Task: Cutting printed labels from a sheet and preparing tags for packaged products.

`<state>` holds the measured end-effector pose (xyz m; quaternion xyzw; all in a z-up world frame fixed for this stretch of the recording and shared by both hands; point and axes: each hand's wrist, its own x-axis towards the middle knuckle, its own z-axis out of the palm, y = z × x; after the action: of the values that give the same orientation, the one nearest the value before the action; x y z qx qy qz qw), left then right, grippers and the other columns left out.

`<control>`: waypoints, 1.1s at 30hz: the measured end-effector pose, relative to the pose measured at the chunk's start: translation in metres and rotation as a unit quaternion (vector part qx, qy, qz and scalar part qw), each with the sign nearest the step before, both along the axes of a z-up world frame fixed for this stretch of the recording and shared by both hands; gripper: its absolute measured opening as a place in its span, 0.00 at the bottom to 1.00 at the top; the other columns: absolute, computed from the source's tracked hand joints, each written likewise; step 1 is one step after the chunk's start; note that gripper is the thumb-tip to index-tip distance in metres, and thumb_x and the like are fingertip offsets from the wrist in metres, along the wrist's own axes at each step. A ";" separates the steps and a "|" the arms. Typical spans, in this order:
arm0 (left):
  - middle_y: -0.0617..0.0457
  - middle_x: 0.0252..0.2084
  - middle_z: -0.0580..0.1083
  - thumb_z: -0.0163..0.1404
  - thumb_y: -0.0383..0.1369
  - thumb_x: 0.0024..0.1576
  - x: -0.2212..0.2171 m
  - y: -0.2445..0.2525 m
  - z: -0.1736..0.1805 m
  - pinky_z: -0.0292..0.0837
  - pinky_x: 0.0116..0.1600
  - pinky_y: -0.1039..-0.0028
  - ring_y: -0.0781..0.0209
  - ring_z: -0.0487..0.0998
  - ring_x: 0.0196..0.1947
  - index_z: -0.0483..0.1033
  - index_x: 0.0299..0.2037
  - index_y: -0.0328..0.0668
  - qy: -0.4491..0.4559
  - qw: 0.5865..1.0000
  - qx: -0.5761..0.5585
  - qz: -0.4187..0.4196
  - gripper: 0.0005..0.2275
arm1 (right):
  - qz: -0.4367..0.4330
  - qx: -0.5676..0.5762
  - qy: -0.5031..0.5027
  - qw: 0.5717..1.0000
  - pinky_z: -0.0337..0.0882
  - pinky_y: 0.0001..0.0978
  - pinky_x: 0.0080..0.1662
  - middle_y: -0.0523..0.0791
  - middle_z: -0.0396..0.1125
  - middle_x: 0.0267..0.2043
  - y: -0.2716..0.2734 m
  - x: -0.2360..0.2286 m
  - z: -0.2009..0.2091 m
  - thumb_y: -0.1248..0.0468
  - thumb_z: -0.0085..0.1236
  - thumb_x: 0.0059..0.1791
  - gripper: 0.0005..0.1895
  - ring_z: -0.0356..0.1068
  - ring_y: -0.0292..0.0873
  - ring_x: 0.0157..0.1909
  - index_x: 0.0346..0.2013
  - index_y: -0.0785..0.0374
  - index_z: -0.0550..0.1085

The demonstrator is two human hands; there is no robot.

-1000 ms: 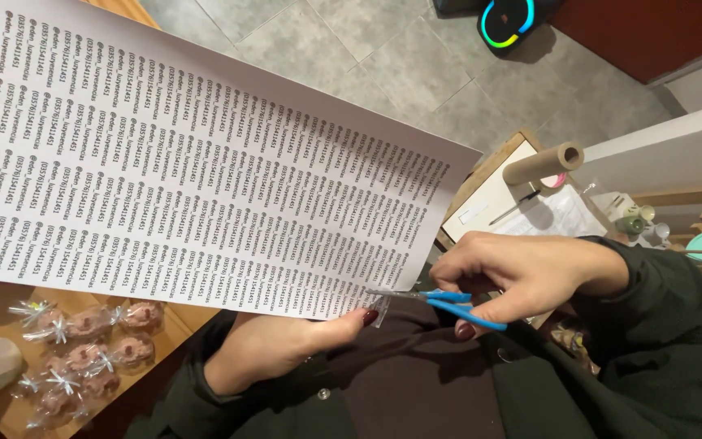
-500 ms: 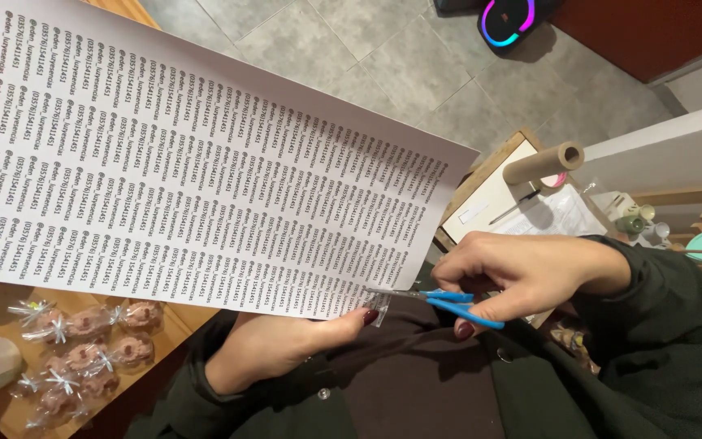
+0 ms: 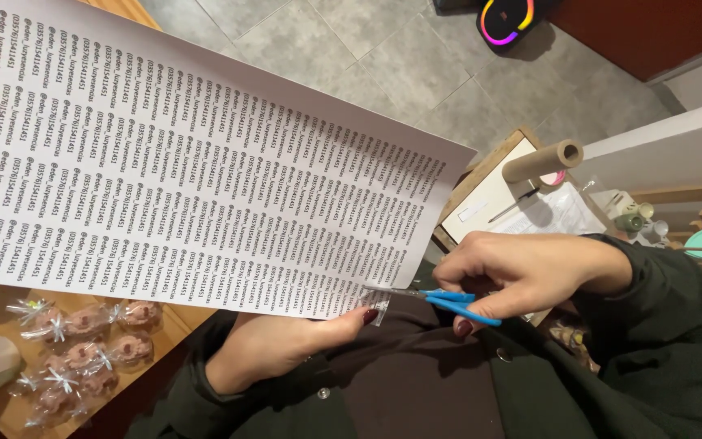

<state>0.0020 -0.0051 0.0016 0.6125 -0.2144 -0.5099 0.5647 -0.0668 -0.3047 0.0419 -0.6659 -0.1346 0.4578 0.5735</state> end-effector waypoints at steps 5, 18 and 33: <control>0.52 0.48 0.80 0.55 0.32 0.57 -0.002 0.002 -0.006 0.76 0.51 0.74 0.63 0.80 0.45 0.78 0.53 0.34 0.016 1.000 -0.014 0.000 0.15 | 0.003 -0.006 -0.006 1.000 0.71 0.28 0.31 0.44 0.71 0.26 0.000 -0.001 0.000 0.60 0.62 0.49 0.16 0.76 0.35 0.31 0.26 0.69 0.71; 0.52 0.48 0.80 0.55 0.33 0.57 -0.002 0.004 -0.008 0.76 0.51 0.75 0.63 0.81 0.45 0.78 0.53 0.34 0.048 0.999 -0.016 -0.011 0.16 | 0.024 -0.015 -0.011 1.000 0.73 0.31 0.33 0.46 0.68 0.30 -0.003 0.004 0.006 0.59 0.61 0.46 0.15 0.80 0.36 0.36 0.29 0.68 0.68; 0.53 0.46 0.81 0.57 0.32 0.55 -0.002 -0.035 -0.061 0.76 0.51 0.74 0.64 0.80 0.45 0.79 0.51 0.37 -0.023 0.993 0.002 -0.120 0.15 | -0.664 0.133 -0.267 0.685 0.76 0.34 0.52 0.51 0.71 0.48 0.015 -0.057 -0.087 0.75 0.69 0.48 0.18 0.73 0.39 0.49 0.41 0.62 0.67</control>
<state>0.0002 -0.0403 -0.0592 0.5951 -0.2981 -0.5599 0.4936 -0.1233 -0.2893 -0.0446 -0.5917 0.1364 -0.2628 0.7498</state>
